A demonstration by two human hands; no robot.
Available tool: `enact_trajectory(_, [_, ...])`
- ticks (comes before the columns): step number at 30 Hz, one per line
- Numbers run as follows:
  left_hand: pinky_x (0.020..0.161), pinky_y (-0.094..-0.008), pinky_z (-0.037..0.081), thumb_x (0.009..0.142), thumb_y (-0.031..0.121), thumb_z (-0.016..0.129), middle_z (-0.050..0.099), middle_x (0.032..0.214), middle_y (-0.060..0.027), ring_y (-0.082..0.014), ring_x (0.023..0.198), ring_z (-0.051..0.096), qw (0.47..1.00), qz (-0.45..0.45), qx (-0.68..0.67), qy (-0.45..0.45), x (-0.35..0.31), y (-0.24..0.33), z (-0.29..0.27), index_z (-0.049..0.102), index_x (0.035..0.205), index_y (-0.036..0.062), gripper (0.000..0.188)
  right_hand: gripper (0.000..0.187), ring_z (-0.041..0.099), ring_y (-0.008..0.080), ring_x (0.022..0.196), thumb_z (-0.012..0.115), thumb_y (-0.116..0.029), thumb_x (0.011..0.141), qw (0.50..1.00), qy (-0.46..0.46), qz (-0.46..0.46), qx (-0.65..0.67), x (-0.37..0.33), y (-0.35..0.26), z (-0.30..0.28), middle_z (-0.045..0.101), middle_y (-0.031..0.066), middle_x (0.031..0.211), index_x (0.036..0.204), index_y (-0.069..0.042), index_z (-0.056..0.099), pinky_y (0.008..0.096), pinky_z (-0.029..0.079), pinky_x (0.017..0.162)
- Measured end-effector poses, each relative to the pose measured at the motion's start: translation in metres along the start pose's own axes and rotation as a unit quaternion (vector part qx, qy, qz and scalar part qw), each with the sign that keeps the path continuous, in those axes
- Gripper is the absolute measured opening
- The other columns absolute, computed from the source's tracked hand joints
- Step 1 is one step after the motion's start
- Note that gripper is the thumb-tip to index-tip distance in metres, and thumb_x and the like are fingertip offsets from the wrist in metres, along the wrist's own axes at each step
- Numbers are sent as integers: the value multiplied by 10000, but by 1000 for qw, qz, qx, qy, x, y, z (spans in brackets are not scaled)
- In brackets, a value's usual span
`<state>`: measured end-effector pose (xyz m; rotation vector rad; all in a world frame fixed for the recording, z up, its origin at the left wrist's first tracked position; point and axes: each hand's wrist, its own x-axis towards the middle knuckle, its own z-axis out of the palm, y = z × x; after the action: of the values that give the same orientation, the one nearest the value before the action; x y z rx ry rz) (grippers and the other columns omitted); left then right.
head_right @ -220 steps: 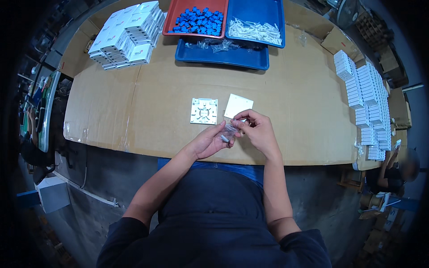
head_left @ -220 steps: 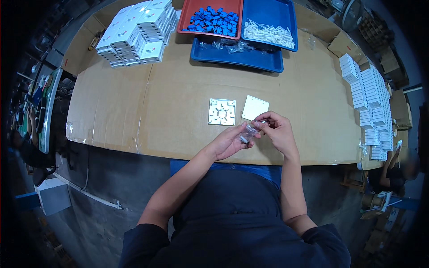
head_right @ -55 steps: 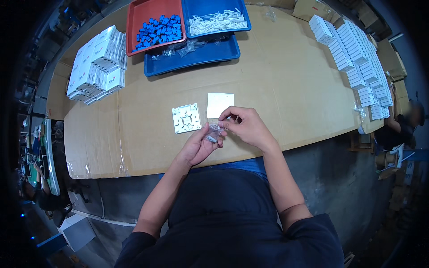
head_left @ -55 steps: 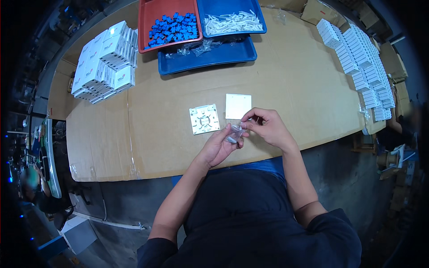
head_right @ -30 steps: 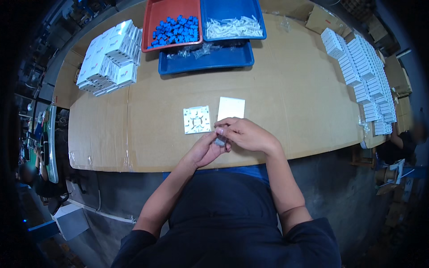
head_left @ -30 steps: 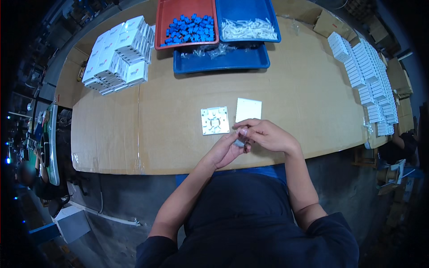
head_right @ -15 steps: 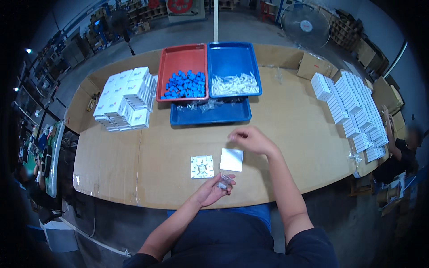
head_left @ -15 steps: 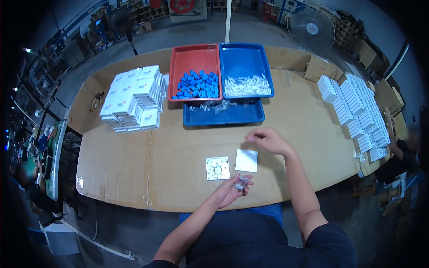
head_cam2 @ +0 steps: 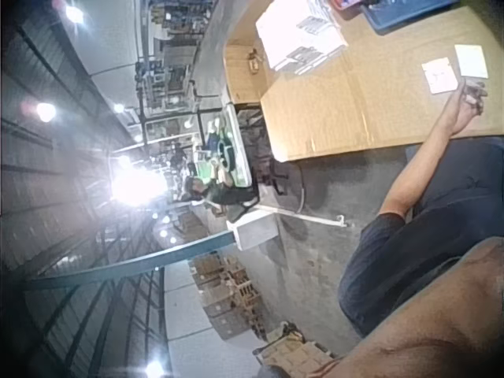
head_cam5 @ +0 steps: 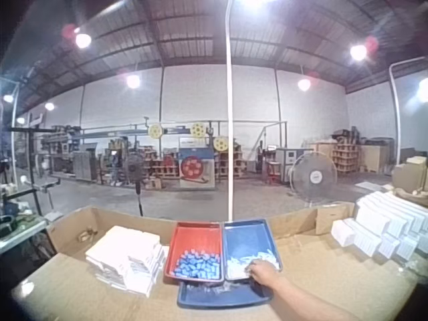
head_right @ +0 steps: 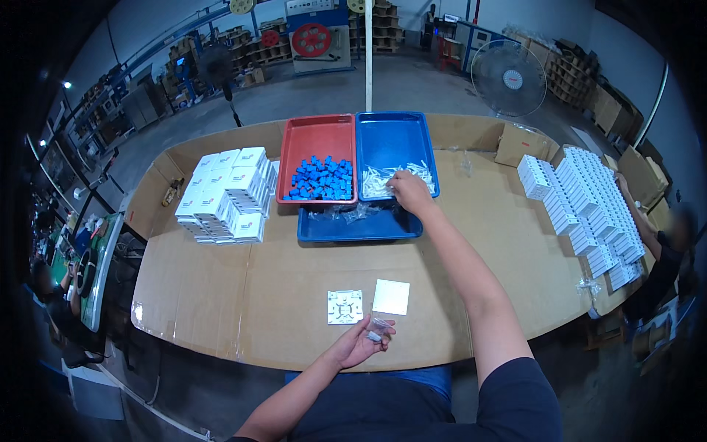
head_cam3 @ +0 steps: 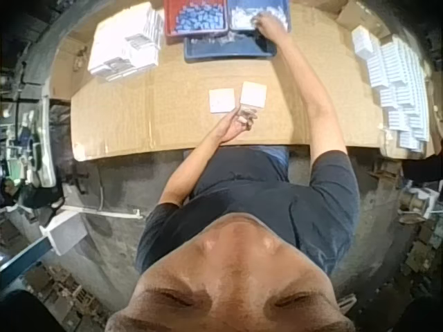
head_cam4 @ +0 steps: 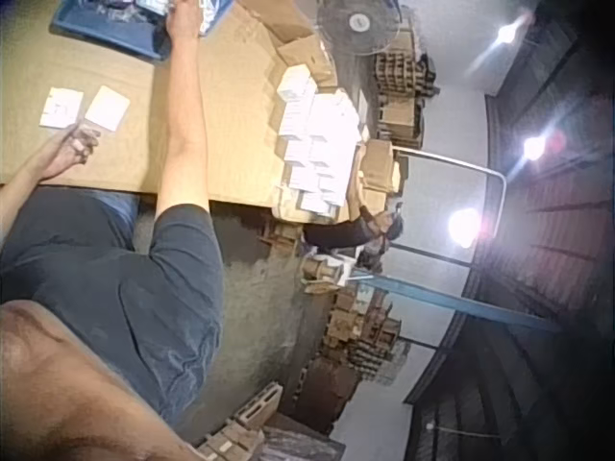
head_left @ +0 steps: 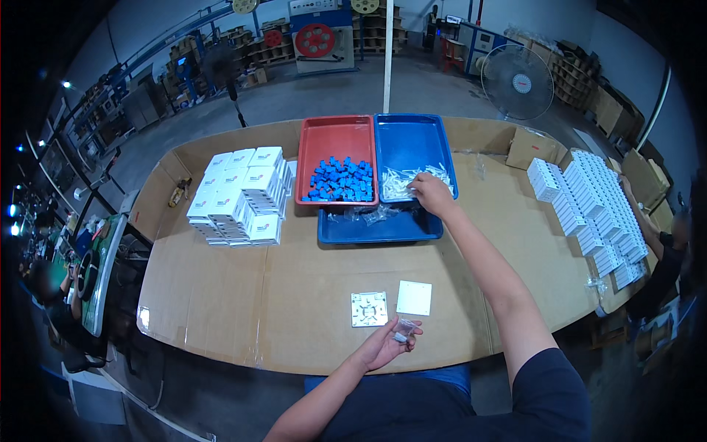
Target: Packing components, wires, and instruction cards into small boxes.
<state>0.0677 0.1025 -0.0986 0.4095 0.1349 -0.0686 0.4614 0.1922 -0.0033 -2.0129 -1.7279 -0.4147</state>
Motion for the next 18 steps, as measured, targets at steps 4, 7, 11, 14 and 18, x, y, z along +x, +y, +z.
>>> enact_trajectory(4, [923,-339,503,1097,415,466,646,1219,-114,-185,992,603,1000,2,15,11,-1,-3,-4,485,1436,-52,578,134,658,308,982,690,-79,834,999,-14,-30,-39,11,4,8,678,94,937,941,-83,771,444,542,836])
enact_trajectory(7, [932,-332,507,1093,331,510,644,1225,-117,-180,1009,606,1000,20,21,11,-3,-3,1,488,1446,-57,526,89,663,310,960,699,-100,835,999,-6,-13,-53,15,3,11,679,95,909,902,-81,754,443,540,822])
enact_trajectory(11, [967,-331,511,1096,324,506,649,1259,-124,-180,1039,616,994,33,99,27,-8,-3,15,533,1428,-44,497,82,663,314,969,670,-115,857,997,15,4,-72,13,6,19,683,99,922,897,-102,741,462,534,822])
enact_trajectory(14, [992,-330,506,1103,318,490,673,1260,-136,-175,1063,630,966,50,245,63,-12,0,31,573,1398,-51,479,76,665,334,945,684,-123,862,999,21,48,4,14,8,17,677,115,898,905,-87,734,472,531,820])
enact_trajectory(18, [1009,-330,502,1109,299,477,696,1245,-141,-167,1089,637,932,70,350,62,-17,4,41,608,1366,-56,458,124,676,288,911,721,-177,894,977,95,145,125,10,8,7,701,112,923,963,-77,750,419,527,802])
